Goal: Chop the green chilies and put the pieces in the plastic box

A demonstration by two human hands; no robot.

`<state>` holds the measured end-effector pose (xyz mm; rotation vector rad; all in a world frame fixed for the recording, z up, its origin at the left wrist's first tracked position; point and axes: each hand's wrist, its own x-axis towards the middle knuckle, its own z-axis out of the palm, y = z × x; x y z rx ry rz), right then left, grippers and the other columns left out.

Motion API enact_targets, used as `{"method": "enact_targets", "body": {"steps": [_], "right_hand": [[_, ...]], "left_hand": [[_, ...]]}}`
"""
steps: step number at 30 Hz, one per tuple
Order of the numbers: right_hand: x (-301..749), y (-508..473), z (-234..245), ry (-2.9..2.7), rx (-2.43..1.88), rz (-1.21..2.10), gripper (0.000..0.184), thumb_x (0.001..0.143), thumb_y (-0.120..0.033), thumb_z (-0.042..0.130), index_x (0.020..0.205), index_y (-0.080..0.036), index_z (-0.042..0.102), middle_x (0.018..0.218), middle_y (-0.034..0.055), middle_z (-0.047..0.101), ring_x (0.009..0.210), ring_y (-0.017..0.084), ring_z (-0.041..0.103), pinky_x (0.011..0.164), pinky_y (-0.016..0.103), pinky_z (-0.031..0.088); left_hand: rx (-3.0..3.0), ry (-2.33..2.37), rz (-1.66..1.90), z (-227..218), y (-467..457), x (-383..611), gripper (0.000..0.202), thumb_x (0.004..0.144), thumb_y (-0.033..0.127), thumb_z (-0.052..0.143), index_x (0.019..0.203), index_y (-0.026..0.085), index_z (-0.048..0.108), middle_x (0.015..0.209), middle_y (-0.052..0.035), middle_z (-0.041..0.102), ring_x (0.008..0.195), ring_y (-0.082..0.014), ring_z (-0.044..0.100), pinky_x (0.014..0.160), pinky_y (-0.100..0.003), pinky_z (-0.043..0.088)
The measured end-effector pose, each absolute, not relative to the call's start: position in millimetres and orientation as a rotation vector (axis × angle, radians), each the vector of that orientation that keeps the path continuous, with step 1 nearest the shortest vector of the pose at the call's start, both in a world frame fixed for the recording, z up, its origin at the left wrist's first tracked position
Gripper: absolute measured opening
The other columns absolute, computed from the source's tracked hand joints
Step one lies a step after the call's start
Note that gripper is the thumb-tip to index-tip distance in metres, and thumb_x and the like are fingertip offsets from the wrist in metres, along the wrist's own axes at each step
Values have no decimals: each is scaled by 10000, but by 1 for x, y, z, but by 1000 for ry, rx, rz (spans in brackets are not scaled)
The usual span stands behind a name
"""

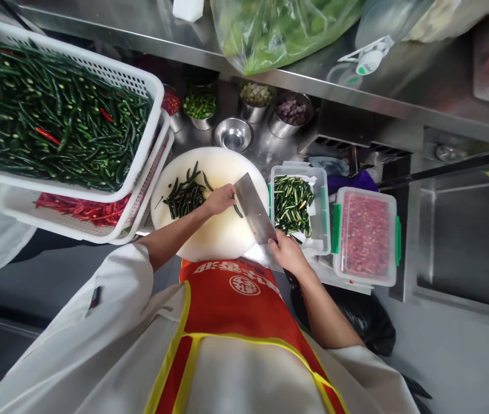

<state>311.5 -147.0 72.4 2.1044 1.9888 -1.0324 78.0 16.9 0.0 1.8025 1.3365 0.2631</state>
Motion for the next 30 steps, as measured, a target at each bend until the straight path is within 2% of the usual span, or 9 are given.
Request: {"method": "enact_targets", "body": {"steps": [3, 7, 10, 15, 22, 30], "right_hand": [[310, -147, 75, 2003, 2090, -1031, 162, 969, -239, 423, 1012, -166, 561, 846, 97, 720, 792, 230, 650, 680, 289, 343], [307, -149, 77, 2009, 2082, -979, 160, 972, -233, 424, 1029, -163, 557, 807, 93, 711, 767, 235, 640, 659, 297, 322], [304, -150, 80, 2028, 2065, -944, 151, 974, -226, 430, 1027, -163, 557, 791, 89, 703, 758, 234, 638, 657, 301, 313], [301, -150, 88, 2042, 2033, -960, 141, 981, -226, 431, 1008, -169, 557, 828, 92, 709, 769, 228, 648, 662, 300, 307], [306, -154, 100, 2031, 1993, -1006, 161, 988, -241, 430, 1050, -158, 554, 857, 103, 718, 808, 237, 664, 672, 300, 321], [309, -152, 109, 2040, 1874, -991, 191, 1000, -237, 393, 1068, -132, 537, 887, 124, 731, 848, 239, 683, 700, 298, 342]], "left_hand": [[2111, 1267, 210, 0, 13, 72, 139, 833, 114, 570, 936, 195, 617, 863, -38, 685, 813, -187, 648, 767, -310, 526], [2490, 1114, 152, 12, 5, 62, 174, 878, 109, 509, 883, 167, 672, 1144, -131, 645, 1076, -264, 587, 963, -410, 483], [2614, 1114, 158, 15, 1, 60, 240, 919, 125, 473, 969, 172, 703, 1268, -135, 605, 1143, -277, 538, 993, -426, 457], [2679, 740, 65, 9, 6, 63, 280, 957, 150, 447, 1053, 165, 709, 1137, -106, 663, 1015, -216, 574, 963, -349, 464], [2650, 701, 126, 2, 13, 62, 345, 1017, 224, 380, 944, 145, 708, 979, -101, 674, 946, -209, 581, 896, -327, 478], [2632, 677, 255, -9, 11, 58, 309, 1014, 225, 417, 917, 140, 698, 950, -90, 673, 922, -204, 585, 877, -330, 487]]}}
